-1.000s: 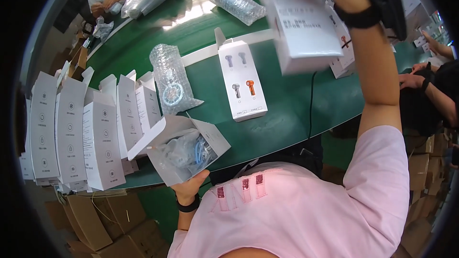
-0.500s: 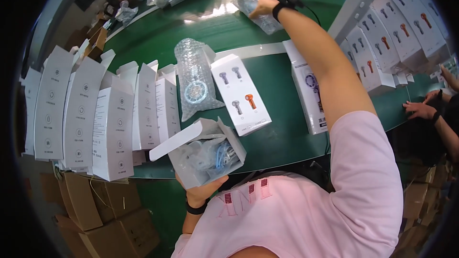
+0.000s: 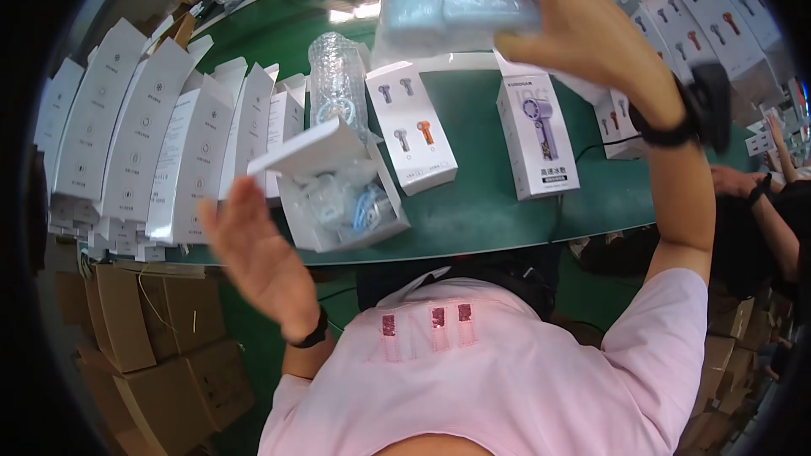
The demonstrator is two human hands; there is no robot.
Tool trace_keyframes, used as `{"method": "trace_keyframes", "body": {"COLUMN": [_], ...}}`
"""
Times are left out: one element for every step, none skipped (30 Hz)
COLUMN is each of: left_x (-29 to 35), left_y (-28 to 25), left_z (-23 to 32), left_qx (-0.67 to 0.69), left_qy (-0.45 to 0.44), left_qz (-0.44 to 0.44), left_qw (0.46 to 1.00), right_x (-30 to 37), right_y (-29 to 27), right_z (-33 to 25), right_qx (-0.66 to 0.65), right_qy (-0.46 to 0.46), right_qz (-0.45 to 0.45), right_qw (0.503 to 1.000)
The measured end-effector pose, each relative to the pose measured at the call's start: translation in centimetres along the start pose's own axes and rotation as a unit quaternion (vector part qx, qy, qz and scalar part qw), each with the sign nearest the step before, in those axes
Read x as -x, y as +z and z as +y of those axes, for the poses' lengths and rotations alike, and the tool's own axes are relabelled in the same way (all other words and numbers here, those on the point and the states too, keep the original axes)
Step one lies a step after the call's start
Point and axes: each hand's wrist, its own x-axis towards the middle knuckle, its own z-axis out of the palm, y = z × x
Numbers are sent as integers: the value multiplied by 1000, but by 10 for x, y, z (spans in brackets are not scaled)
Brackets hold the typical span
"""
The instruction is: Packing electronic devices into protective sleeves and cardboard retail boxes on a production line.
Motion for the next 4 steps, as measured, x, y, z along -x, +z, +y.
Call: {"method": "trace_keyframes", "body": {"left_x": [-2, -9, -4, 5], "left_y": [-5, -7, 10, 13], "left_z": [12, 25, 39, 41], "left_qx": [39, 104, 217, 220], "left_qy": [82, 166, 175, 173], "left_qz": [-73, -159, -263, -265], "left_qw": [993, 968, 924, 923], "right_x": [11, 33, 50, 70], "right_y": [-10, -37, -45, -47], "right_z": [-10, -28, -38, -47], "right_qx": [-2, 112, 212, 255], "right_qy": [-4, -26, -65, -46], "right_qz": [0, -4, -18, -22], "right_qw": [1000, 993, 975, 966]}}
